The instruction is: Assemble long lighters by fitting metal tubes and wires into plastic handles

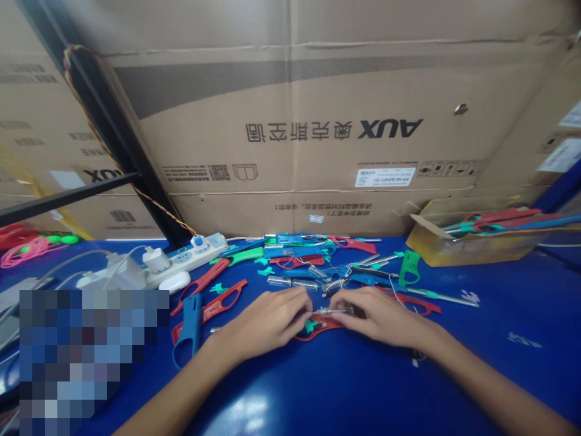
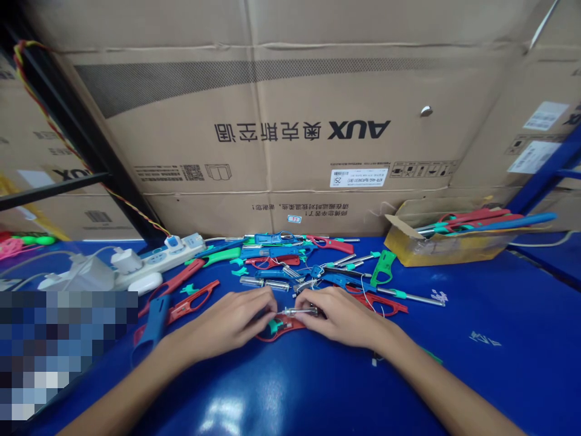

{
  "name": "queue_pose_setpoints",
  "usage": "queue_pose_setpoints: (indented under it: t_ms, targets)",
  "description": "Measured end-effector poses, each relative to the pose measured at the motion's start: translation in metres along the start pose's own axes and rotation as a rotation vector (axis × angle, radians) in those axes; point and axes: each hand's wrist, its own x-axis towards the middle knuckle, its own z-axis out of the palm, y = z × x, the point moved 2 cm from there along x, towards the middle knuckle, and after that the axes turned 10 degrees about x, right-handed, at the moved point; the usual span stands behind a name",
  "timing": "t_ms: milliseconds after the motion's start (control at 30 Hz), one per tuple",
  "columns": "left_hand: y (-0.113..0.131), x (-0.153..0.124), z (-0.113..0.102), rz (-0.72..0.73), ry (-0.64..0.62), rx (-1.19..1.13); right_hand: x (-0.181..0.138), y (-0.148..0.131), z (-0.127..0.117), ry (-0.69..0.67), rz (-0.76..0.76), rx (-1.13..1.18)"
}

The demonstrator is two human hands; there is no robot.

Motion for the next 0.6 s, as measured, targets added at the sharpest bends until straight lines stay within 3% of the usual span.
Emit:
queue_pose_setpoints:
  t_ms: [600]
  targets:
    - [0.0008, -0.0004, -0.0015, 0.019, 0.014, 0.002, 0.0000, -0.0010, 0.0017, -0.016, 0.006, 0.004]
